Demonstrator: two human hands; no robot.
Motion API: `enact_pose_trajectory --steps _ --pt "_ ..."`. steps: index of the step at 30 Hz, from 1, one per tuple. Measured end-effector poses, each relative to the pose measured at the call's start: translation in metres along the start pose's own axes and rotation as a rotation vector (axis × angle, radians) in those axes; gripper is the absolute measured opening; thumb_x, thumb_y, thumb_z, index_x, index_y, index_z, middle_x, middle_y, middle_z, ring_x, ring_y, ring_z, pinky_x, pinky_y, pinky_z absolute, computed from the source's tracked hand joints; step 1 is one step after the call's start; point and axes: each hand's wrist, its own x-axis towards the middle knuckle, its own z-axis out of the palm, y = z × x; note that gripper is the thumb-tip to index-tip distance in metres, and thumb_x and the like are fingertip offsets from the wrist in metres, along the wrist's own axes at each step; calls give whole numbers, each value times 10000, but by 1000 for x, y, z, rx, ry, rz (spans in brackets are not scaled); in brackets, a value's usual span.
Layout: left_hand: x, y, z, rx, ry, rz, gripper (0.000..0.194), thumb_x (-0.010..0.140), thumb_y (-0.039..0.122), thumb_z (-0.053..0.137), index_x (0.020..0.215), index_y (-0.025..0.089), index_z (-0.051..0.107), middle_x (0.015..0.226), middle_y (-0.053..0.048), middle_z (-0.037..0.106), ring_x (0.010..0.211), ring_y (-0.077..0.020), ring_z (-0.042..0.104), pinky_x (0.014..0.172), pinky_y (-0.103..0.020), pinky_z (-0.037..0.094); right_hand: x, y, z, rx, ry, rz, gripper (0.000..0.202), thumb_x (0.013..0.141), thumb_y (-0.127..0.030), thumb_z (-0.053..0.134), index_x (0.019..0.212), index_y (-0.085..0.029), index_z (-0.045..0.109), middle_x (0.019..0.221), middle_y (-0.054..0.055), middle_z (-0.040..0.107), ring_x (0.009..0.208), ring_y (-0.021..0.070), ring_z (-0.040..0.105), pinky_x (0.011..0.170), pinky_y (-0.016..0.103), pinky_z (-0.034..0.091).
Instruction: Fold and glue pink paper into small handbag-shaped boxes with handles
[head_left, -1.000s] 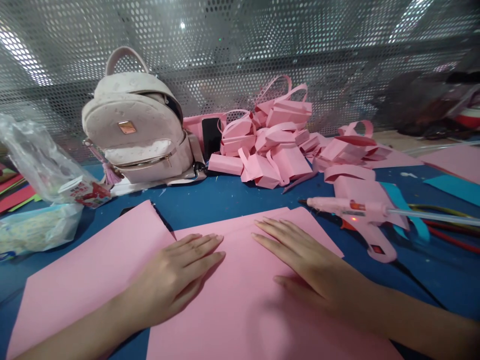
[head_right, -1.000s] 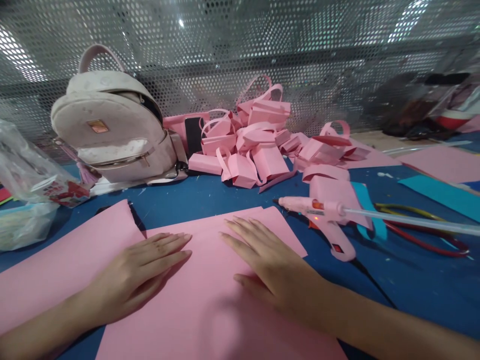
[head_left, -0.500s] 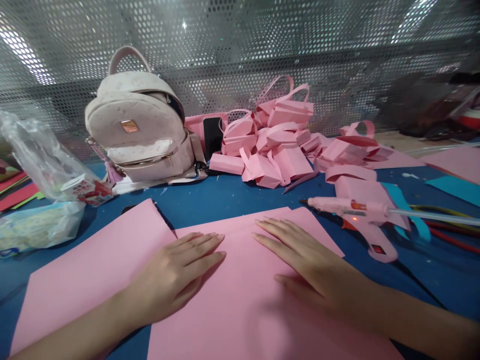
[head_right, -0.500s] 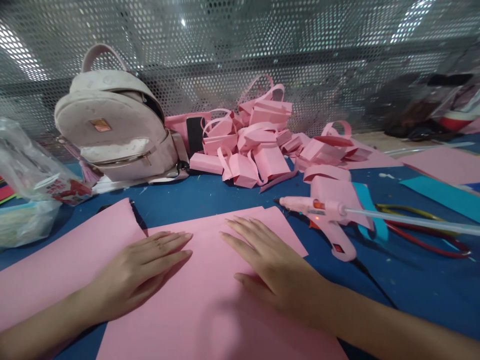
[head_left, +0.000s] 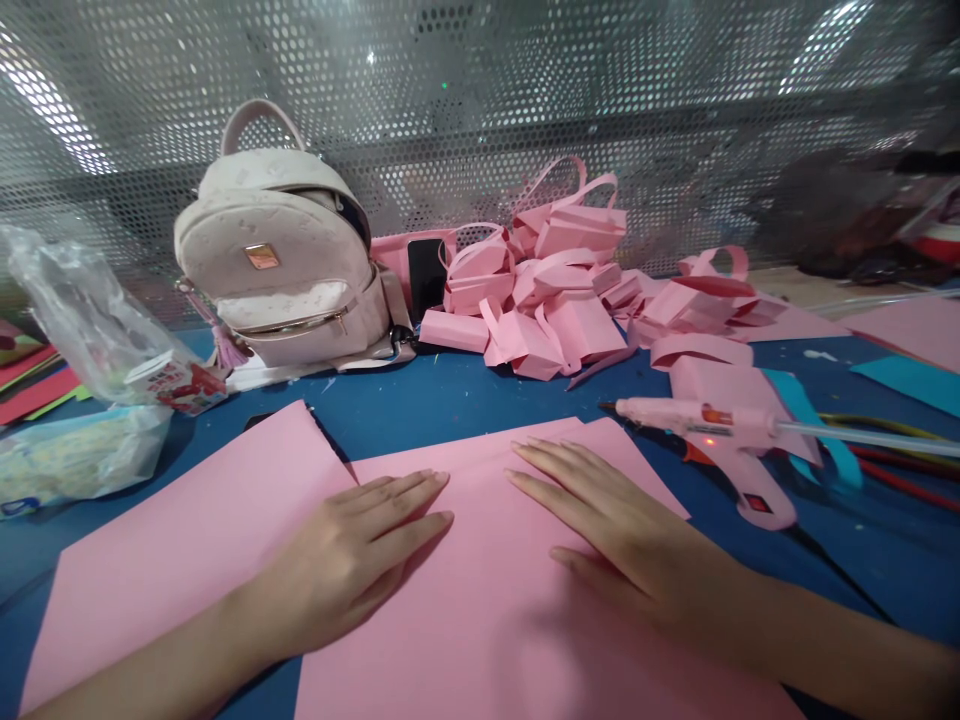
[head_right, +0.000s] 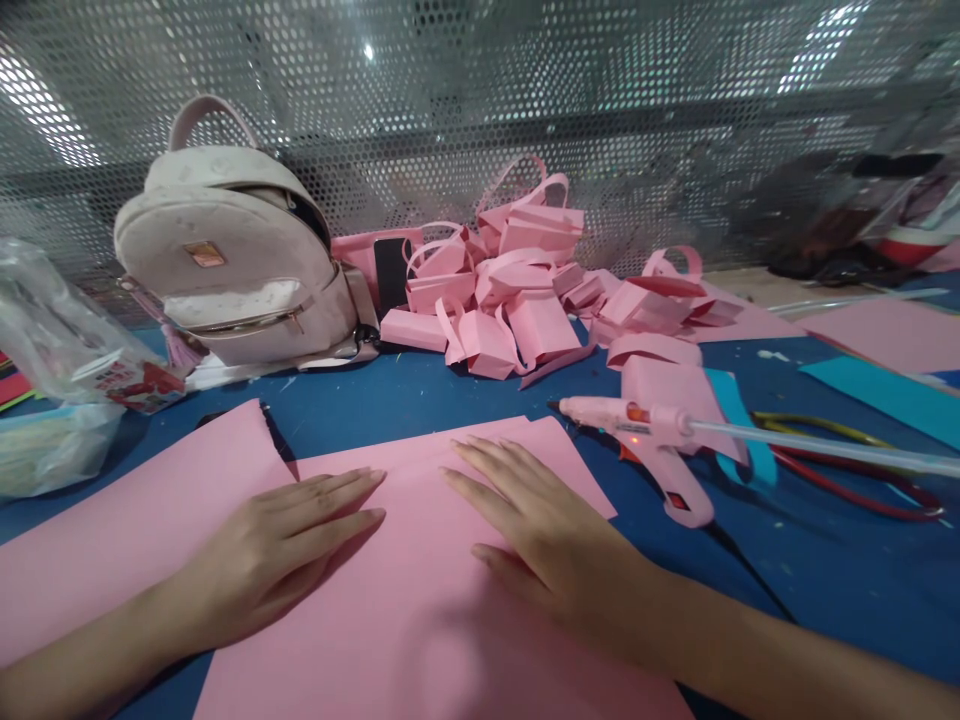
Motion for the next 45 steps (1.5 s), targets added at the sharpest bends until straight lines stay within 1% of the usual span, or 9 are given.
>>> enact_pose_trajectory --steps 5,11,20,25,28,36,45 --pt "1 0 1 5 19 5 392 1013 132 421 1385 149 544 1507 -121 496 1355 -252 524 1029 -428 556 0 0 1 -34 12 -5 567 1024 -376 453 1547 -181 356 1597 129 361 1468 318 331 1174 553 342" --pt "1 1 1 5 39 15 383 1014 134 423 1371 144 560 1493 -121 512 1330 -258 551 1003 -445 574 -1 0 1 -53 16 -14 593 1014 -373 474 1557 -183 330 1599 128 355 1467 318 333 1161 561 364" --pt "0 -1 1 -8 35 25 403 999 116 430 1382 132 552 1511 -125 488 1352 -260 526 1017 -450 566 -1 0 1 -49 18 -17 598 1011 -375 481 1558 -190 326 1598 120 361 1468 314 332 1165 549 364" --pt "-1 -1 1 -15 33 28 409 996 113 431 1387 132 549 1515 -125 483 1357 -265 521 1015 -458 566 -1 0 1 -38 34 -11 577 1014 -357 477 1550 -186 350 1588 124 380 1461 317 346 1171 539 359" --pt "-1 -1 1 -12 29 25 407 999 117 436 1390 135 547 1520 -125 477 1360 -267 517 1013 -457 567 -1 0 1 -24 29 -6 592 1007 -359 490 1558 -203 336 1600 114 360 1466 319 336 1175 539 353" --pt "0 -1 1 3 36 25 395 1001 125 447 1380 142 557 1508 -123 496 1349 -265 529 1016 -453 566 -2 0 1 -35 23 -15 593 1016 -369 466 1564 -197 316 1594 119 368 1464 320 339 1162 560 363" --pt "-1 0 2 -9 45 22 382 998 125 463 1362 147 574 1501 -126 505 1344 -261 535 1021 -443 562 -1 0 0 -22 26 -12 592 1007 -359 488 1558 -203 336 1595 118 368 1464 318 341 1169 546 357"
